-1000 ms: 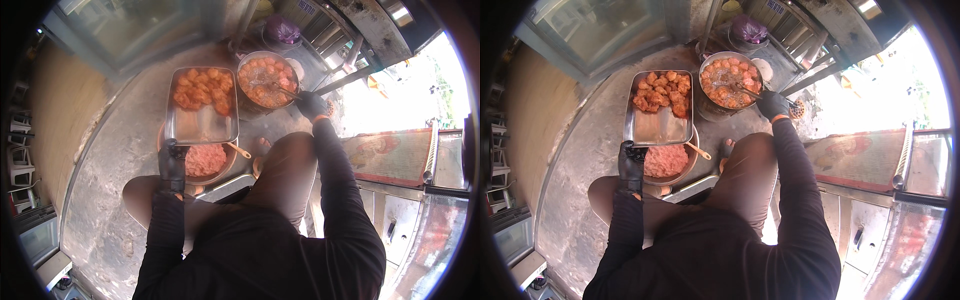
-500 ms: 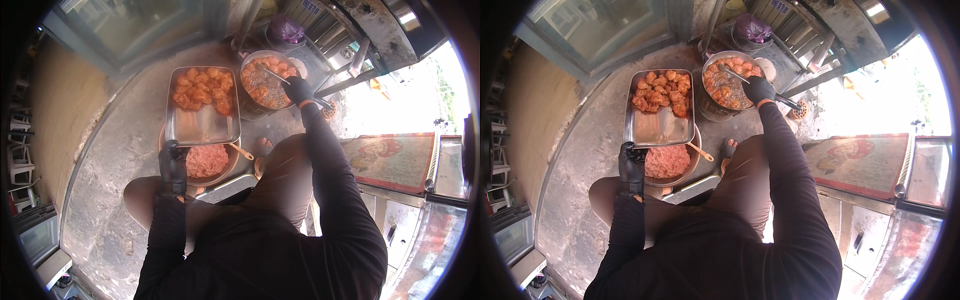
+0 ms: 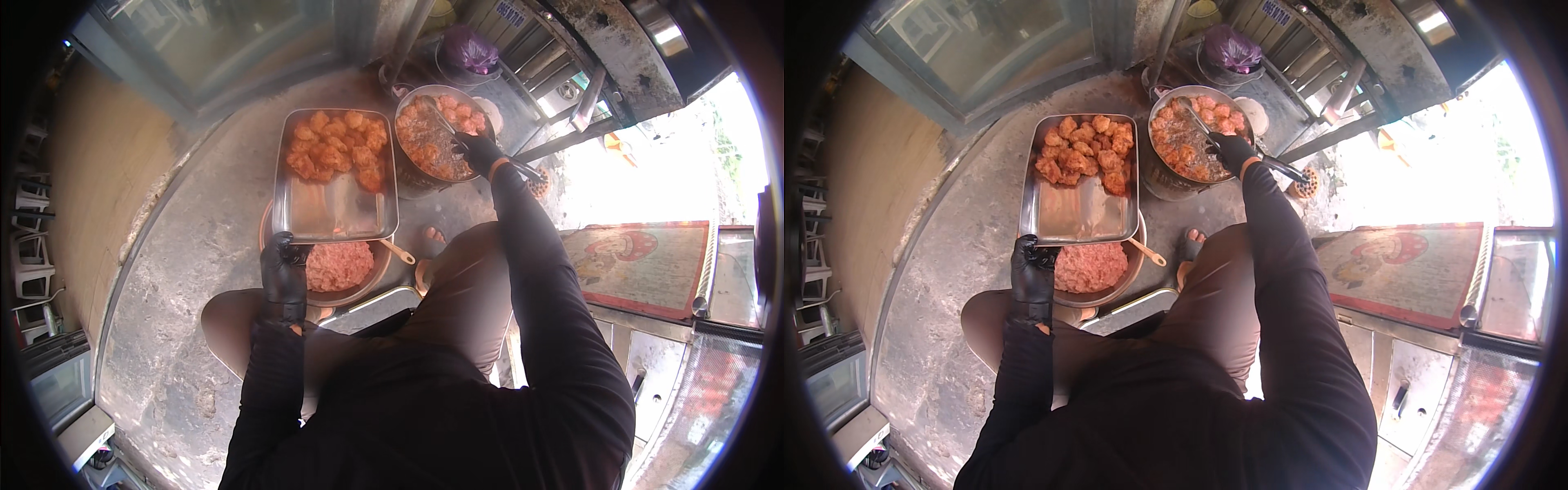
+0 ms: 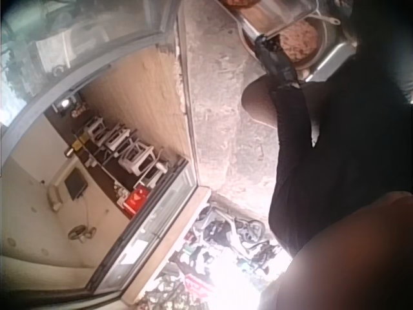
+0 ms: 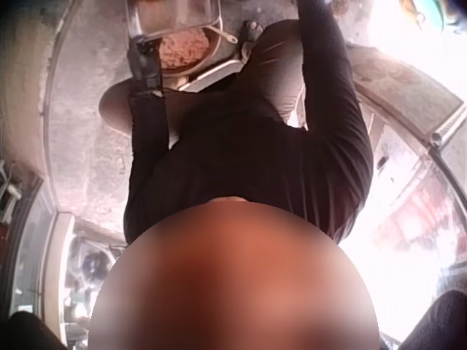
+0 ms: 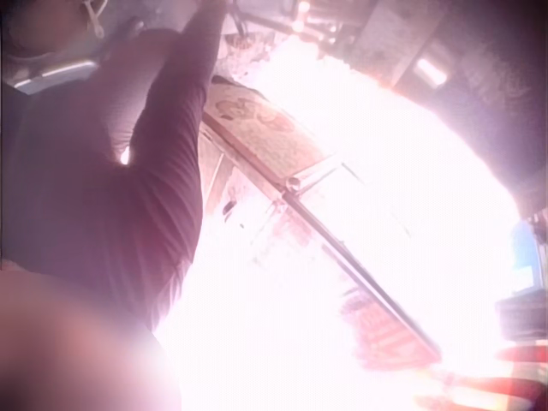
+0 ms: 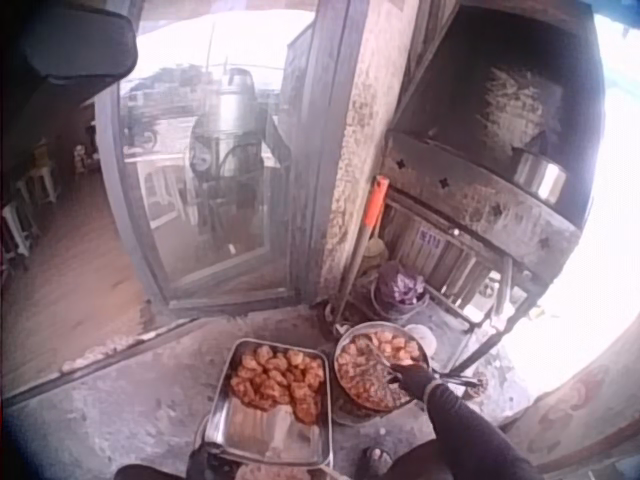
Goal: The person shapes ground meat into balls by hand and places them into a pot of boiling liquid. They then use a slotted spoon to transfer cooked meatballs from the pot onto a metal tray.
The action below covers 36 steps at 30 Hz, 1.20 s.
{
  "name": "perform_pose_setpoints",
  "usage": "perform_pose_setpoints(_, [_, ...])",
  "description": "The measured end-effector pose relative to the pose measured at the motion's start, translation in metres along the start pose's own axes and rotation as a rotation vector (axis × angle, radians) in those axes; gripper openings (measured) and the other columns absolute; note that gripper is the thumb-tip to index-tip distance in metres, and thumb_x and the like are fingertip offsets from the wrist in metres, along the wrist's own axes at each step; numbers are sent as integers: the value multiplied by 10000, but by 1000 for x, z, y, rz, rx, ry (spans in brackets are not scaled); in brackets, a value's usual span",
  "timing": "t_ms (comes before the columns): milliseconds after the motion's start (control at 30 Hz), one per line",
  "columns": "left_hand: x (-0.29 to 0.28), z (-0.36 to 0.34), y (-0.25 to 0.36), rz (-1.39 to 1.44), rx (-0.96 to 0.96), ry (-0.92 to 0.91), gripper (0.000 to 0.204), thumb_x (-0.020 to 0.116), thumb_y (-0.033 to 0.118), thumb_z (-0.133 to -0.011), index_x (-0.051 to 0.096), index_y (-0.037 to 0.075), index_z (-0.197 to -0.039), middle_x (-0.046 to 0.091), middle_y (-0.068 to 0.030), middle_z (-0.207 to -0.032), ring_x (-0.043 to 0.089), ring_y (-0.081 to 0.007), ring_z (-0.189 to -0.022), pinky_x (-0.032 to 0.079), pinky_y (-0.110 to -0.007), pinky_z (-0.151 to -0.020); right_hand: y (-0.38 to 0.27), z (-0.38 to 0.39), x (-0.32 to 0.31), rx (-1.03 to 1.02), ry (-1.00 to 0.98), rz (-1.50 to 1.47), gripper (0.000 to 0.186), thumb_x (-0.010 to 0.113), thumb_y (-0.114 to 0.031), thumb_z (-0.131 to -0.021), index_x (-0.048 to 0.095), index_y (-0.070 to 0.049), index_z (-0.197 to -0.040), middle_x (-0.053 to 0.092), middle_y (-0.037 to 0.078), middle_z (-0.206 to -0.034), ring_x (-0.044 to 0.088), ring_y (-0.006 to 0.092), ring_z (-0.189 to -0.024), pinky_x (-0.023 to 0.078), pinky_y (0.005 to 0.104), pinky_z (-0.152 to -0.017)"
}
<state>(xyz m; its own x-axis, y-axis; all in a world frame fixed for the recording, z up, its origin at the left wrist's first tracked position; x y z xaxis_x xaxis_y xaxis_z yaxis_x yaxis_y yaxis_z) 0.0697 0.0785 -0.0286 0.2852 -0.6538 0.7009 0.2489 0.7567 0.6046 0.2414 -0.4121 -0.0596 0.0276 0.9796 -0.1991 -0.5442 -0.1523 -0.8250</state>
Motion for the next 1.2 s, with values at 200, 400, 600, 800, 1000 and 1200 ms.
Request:
perform_pose_setpoints(200, [7, 1, 2, -21, 18, 21, 394, 623, 182, -904, 602, 5, -1255, 688, -133, -1170, 682, -256, -1065, 555, -401, -966, -42, 26, 3, -332, 347, 906, 265, 612, -297, -944, 730, -143, -1124, 740, 107, -1004, 709, 267, -919, 543, 406, -777])
perform_pose_setpoints(400, [16, 6, 6, 2, 41, 79, 208, 613, 132, -923, 661, -15, -1063, 689, -109, -1035, 700, -230, -948, 597, -403, -894, -66, 76, 6, -356, 476, 1329, 251, 597, -365, -922, 714, -195, -1066, 744, 114, -963, 723, 336, -908, 560, 478, -795])
perform_pose_setpoints(600, [12, 7, 6, 18, 71, 19, 179, 616, 133, -924, 661, -3, -1032, 688, -92, -1005, 701, -219, -931, 599, -405, -879, -64, 78, 14, -356, 495, 1366, 232, 602, -371, -920, 691, -188, -1032, 741, 106, -942, 723, 337, -888, 563, 473, -774])
perform_pose_setpoints(800, [4, 3, 4, -35, 46, 30, 341, 597, 179, -946, 611, 6, -1240, 709, -116, -1092, 712, -229, -964, 585, -368, -897, -60, 85, 14, -356, 487, 1369, 229, 600, -345, -923, 704, -158, -1007, 744, 123, -954, 729, 342, -881, 574, 473, -749])
perform_pose_setpoints(1000, [19, 8, 8, 8, 84, -14, 176, 622, 145, -931, 670, 0, -1019, 688, -86, -975, 696, -202, -902, 596, -375, -855, -20, 58, -11, -293, 329, 939, 304, 602, -361, -948, 741, -103, -1027, 753, 137, -916, 735, 302, -816, 567, 440, -716])
perform_pose_setpoints(1200, [19, 11, 8, -43, 68, 54, 202, 613, 135, -934, 662, -17, -1059, 685, -91, -984, 699, -211, -918, 601, -385, -872, 19, 34, -39, -208, 159, 538, 394, 658, -394, -917, 748, -22, -1011, 748, 130, -815, 725, 248, -748, 556, 384, -751])
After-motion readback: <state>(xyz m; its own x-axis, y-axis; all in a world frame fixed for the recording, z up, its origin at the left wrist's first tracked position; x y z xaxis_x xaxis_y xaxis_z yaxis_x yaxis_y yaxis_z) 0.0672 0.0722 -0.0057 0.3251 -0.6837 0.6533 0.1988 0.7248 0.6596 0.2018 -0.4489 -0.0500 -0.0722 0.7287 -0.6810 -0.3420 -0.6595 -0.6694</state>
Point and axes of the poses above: each hand's wrist, its own z-axis away from the middle knuckle, its own x-axis out of the palm, y = z × x, the point moved 5 cm from there along -z, towards the middle knuckle
